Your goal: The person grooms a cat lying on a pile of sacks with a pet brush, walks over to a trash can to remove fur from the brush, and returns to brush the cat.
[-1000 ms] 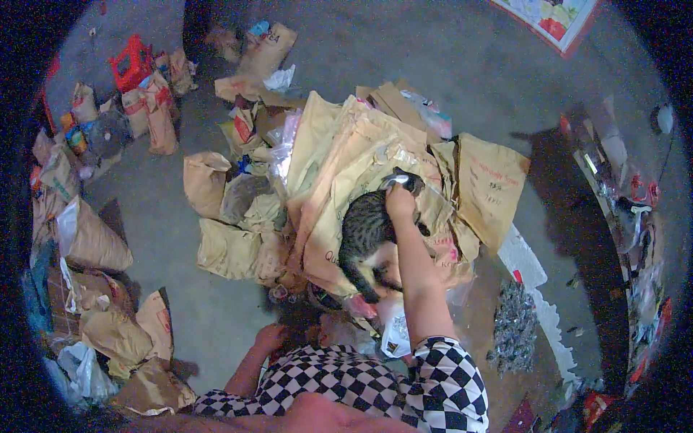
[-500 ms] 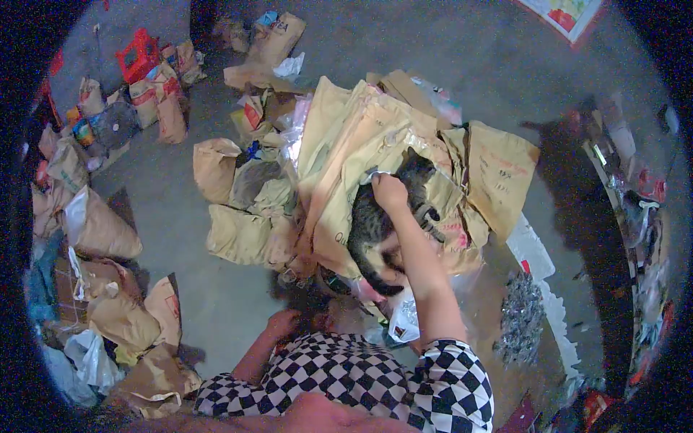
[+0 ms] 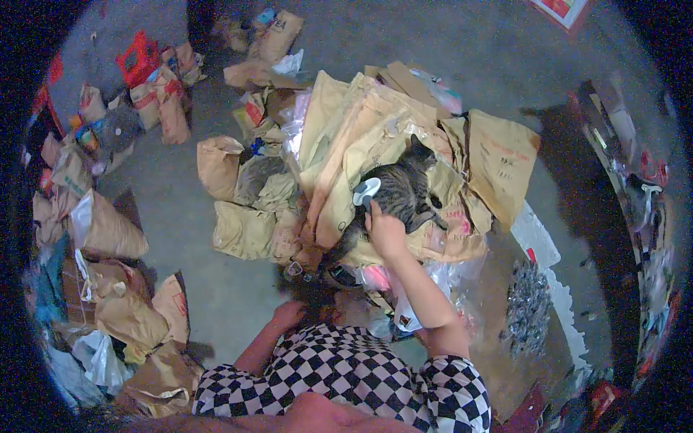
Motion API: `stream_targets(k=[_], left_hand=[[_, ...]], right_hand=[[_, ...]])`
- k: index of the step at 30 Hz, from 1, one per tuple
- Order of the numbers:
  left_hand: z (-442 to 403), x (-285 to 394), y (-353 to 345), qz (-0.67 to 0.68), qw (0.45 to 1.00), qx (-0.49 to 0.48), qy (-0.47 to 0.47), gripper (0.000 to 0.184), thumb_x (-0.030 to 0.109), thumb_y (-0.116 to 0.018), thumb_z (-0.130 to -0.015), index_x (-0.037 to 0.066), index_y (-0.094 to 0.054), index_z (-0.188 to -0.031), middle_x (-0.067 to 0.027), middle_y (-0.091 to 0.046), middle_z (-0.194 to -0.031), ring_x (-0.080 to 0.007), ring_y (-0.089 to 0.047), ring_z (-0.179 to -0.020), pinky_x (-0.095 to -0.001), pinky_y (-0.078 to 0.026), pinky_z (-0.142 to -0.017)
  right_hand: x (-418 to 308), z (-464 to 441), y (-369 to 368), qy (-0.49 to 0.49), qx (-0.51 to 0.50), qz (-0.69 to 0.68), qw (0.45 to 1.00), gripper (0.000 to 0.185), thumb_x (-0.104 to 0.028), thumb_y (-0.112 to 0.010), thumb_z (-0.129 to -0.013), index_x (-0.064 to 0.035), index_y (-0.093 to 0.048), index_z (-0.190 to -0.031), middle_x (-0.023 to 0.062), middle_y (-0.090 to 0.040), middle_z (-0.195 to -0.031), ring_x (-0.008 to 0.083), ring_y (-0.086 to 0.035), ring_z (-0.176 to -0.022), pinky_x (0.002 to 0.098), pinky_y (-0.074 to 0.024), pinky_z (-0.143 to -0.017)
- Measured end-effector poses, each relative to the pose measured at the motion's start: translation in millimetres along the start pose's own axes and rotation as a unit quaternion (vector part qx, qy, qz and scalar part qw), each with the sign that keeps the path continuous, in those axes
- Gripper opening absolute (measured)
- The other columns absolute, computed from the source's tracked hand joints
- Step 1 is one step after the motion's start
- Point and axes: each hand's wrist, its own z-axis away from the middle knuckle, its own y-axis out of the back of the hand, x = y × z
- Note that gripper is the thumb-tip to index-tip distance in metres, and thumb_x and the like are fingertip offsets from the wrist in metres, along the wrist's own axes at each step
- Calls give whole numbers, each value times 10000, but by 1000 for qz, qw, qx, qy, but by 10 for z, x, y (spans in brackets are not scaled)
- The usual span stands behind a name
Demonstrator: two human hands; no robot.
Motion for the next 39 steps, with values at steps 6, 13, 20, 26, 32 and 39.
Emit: stream_targets(k=[6, 13, 20, 26, 32, 39], left_hand=[[-25, -20, -66, -20, 1000, -8, -5, 286, 260, -523, -769, 137, -645, -997, -142, -623, -945, -321, -591, -883, -426, -480, -770], [-119, -146, -220, -19, 999, -36, -36, 326, 304, -542, -807, 133, -601, -1079, -136, -614, -1010, -327, -578, -937, -440, -472, -789], [-166, 8, -99, -22, 997, -56, -41, 297, 277, -548, -790, 139, -619, -1043, -126, -616, -996, -317, -579, -932, -433, -471, -783], [-184, 34, -79, -23, 998, -50, -40, 279, 261, -534, -782, 141, -630, -1015, -116, -611, -993, -305, -573, -937, -417, -465, -800], [-227, 72, -70, -56, 993, -96, -28, 322, 271, -542, -783, 152, -610, -1074, -115, -603, -1052, -293, -561, -994, -399, -451, -847], [-382, 306, -43, -67, 982, -153, -92, 322, 283, -540, -807, 131, -596, -1086, -114, -596, -1080, -299, -559, -1001, -396, -447, -852]], right_hand=[[110, 462, -27, 14, 52, -27, 998, 374, -264, -518, -863, -76, -500, -1186, 160, -591, -593, 318, -588, -501, 415, -481, -480], [448, 869, -21, -59, 68, -116, 989, 365, -268, -515, -872, -53, -519, -1166, 197, -597, -649, 350, -594, -563, 436, -480, -536], [860, 1283, 25, -200, -16, -199, 959, 343, -254, -506, -882, -63, -527, -1166, 253, -605, -873, 415, -585, -802, 454, -463, -675], [1101, 1734, 131, -219, 34, -273, 936, 330, -214, -502, -886, -92, -519, -1192, 226, -596, -1011, 386, -585, -913, 408, -465, -764], [1699, 2631, 234, -386, 134, -313, 857, 298, -265, -485, -920, -53, -582, -1106, 42, -591, -709, 152, -544, -569, 245, -420, -508], [1834, 3491, 323, -414, 287, -822, 265, 491, -471, -436, -910, -93, -439, -1224, -53, -360, -609, 26, -308, -450, 166, -251, -384]])
